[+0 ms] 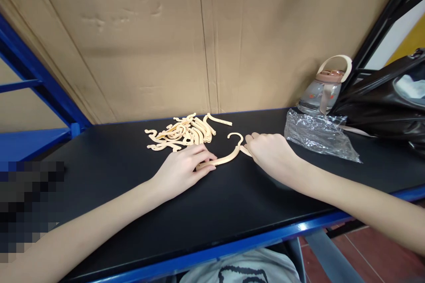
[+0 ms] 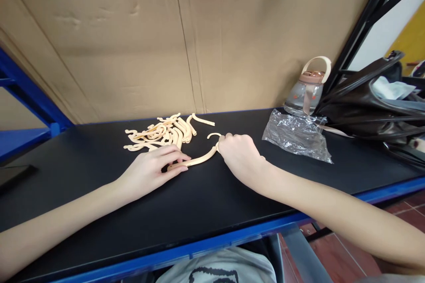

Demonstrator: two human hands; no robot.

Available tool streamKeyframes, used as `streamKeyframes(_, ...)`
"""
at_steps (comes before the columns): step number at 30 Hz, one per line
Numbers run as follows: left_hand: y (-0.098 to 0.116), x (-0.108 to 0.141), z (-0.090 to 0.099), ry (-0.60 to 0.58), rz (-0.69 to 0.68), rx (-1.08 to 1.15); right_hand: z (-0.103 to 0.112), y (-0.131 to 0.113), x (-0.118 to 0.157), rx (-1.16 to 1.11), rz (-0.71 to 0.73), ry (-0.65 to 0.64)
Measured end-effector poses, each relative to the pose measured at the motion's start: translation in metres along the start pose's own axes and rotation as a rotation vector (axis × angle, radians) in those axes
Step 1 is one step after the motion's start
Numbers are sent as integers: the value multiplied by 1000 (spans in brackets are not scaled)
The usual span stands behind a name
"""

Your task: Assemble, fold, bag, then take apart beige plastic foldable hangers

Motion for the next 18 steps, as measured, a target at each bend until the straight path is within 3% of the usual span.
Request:
streamKeyframes(4,3,-1,2,-16,-82,-30,1,0,-1,-25,10,42)
streamKeyframes(7,1,-3,11,57,-116,-169,8,-5,-2,-92,97,176)
streamKeyframes(10,-10,-2,22,175,-7,-408,14,-13,2,-181,303,333)
streamKeyframes(12,-21,-1,26,185,99,-541,15,-18,5,-239,422,370)
streamKeyframes(18,-45,4,23,15,293,-663,7,-25,6,-325,577,330)
Point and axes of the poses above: each hand's wrist, its own x-axis away from the middle knuckle, its own z-axis out of the back of the hand, y = z × x, the point moved 2 cm from there along -x, towards the middle knuckle, and after that the axes turned 12 degrees about x, right-handed, at the moved point
